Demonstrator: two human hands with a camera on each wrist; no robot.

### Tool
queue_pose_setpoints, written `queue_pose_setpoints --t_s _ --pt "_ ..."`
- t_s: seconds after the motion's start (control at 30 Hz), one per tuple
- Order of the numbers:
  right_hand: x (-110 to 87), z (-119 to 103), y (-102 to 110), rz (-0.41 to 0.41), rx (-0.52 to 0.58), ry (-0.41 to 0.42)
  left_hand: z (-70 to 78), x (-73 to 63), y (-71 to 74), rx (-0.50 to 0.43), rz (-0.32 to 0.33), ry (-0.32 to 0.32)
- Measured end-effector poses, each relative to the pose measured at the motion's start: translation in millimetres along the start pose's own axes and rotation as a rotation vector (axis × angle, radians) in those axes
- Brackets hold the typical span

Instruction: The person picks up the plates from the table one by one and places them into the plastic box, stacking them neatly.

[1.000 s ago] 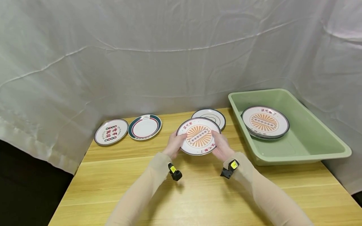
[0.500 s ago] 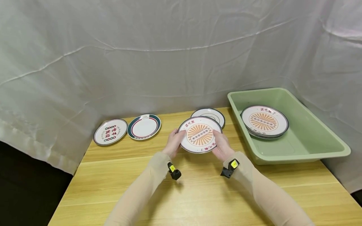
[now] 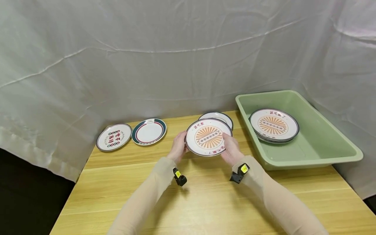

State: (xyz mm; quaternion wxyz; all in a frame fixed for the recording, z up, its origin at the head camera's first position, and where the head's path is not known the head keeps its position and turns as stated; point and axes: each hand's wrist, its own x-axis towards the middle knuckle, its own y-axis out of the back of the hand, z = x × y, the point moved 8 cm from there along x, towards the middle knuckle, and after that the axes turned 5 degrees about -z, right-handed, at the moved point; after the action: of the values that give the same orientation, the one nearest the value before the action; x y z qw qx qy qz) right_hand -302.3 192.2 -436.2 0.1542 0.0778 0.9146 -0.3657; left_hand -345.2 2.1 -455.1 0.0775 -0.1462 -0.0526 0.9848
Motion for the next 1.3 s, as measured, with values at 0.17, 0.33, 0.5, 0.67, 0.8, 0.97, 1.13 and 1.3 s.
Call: queue_pose_setpoints --t_s 0.17,0.33,0.5,0.67,0.8,0.97,1.13,1.3 --pt "-4.2 -6.2 -0.4 0.012 -0.015 0.01 2.0 1.5 -1.7 0.024 0.005 -0.012" --pt "-9.6 -14.5 -2.3 0.009 -0.027 0.024 5.4 2.3 -5.3 -0.003 -0.007 -0.024" --pt "-15.0 -25.6 -2.9 0.024 -0.033 0.03 9.5 1.3 -9.4 -0.015 -0.009 -0.05" --pt "-21.6 -40.3 -3.0 0.057 -0.031 0.037 14.0 0.7 -16.2 0.0 -0.013 -0.109" --pt "-25.4 -54.2 -4.6 0.054 -0.021 0.05 18.2 -1.2 -25.1 -0.002 -0.026 -0.151" --pt "-31.9 -72.7 -1.8 0.061 0.014 0.065 22.9 -3.9 -41.3 0.044 -0.069 -0.202" --pt "-37.7 -92.2 2.5 0.056 0.06 0.088 28.4 -5.6 -64.1 0.114 -0.143 -0.275" --pt "-41.1 -112.6 7.5 0.014 0.12 0.111 34.5 -11.0 -89.8 0.189 -0.195 -0.319"
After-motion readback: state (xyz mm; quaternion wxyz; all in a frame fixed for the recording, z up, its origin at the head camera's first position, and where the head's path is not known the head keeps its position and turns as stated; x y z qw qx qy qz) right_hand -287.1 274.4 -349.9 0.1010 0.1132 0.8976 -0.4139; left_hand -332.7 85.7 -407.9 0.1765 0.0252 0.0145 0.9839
